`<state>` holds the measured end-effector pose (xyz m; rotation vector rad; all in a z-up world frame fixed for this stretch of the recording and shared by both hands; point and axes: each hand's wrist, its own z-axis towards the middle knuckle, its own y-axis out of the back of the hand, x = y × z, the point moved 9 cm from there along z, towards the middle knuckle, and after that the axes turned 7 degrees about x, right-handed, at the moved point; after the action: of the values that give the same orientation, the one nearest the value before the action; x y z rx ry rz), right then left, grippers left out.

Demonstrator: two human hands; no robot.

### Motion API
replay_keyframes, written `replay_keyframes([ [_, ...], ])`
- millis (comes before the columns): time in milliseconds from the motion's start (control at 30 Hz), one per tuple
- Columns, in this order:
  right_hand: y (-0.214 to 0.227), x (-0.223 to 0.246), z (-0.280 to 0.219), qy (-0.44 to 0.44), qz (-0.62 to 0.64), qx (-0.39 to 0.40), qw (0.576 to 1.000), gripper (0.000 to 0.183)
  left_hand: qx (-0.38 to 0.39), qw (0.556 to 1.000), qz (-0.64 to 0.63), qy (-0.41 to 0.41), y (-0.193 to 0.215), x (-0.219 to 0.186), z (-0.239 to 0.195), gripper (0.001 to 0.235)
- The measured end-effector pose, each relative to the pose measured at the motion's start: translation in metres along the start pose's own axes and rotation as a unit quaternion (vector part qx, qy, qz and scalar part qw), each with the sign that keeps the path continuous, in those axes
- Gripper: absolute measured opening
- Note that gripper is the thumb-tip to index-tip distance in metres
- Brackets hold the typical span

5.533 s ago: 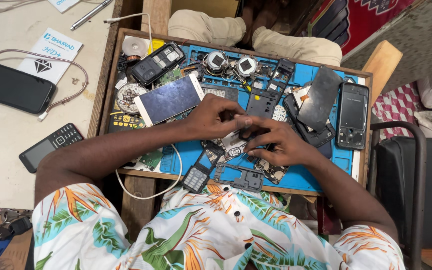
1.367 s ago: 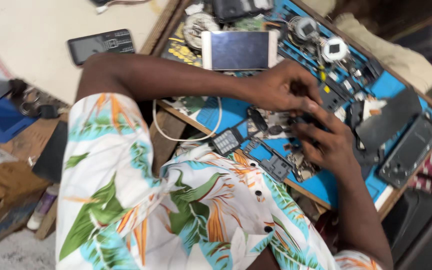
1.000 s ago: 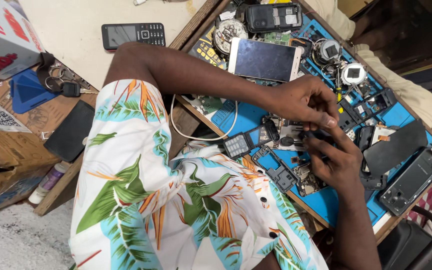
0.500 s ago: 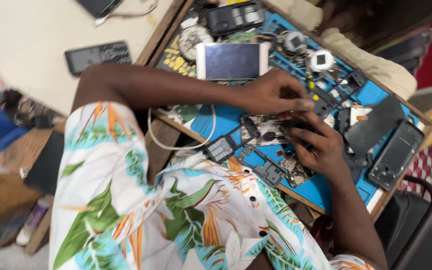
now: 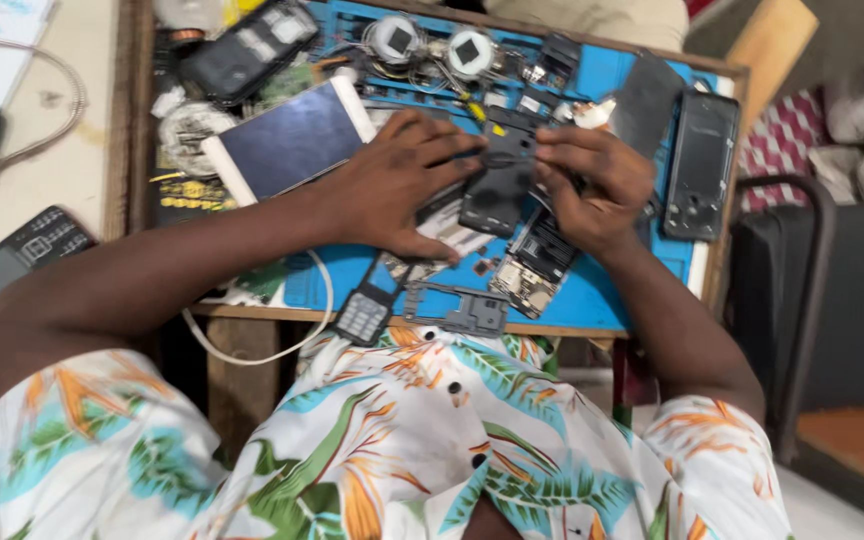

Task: The person disassembles and reassembles a mobile phone using a screwdriver and a prying tool. They remove the back cover, unscrew internal components, and manipulate small parts on a cluttered workbench filled with other phone parts and tools.

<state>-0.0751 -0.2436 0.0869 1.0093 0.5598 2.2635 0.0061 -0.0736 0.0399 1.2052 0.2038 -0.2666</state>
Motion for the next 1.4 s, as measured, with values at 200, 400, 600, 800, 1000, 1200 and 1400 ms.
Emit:
replay_keyframes([
  [200, -0.002, 0.0, 0.002, -0.007, 0.035, 0.001, 0.999, 0.015, 0.016, 0.999, -0.004, 0.03, 0.002, 0.002, 0.003, 0.096],
  [400, -0.005, -0.006, 0.001, -0.01, 0.082, 0.006, 0.997, 0.009, -0.029, 0.994, -0.08, 0.066, 0.008, 0.008, 0.004, 0.098],
  [600, -0.014, -0.02, -0.007, -0.089, 0.138, 0.034, 0.986, 0.008, -0.121, 0.959, -0.249, 0.069, 0.023, 0.015, 0.001, 0.054],
  [800, -0.016, -0.016, -0.006, -0.059, 0.092, 0.038, 0.993, 0.01, -0.163, 0.949, -0.258, 0.08, 0.035, 0.016, -0.006, 0.022],
  [1000, -0.018, -0.034, -0.014, -0.136, 0.163, 0.017, 0.977, 0.007, -0.2, 0.979, -0.029, -0.034, 0.055, -0.007, -0.01, 0.019],
  [1200, -0.021, -0.05, -0.019, -0.199, 0.219, 0.041, 0.954, 0.003, -0.132, 0.967, 0.216, 0.011, 0.052, 0.008, -0.009, 0.016],
  [1400, -0.032, -0.053, -0.017, -0.196, 0.21, 0.097, 0.953, 0.005, -0.023, 0.988, 0.124, 0.086, 0.033, 0.024, -0.007, 0.029],
])
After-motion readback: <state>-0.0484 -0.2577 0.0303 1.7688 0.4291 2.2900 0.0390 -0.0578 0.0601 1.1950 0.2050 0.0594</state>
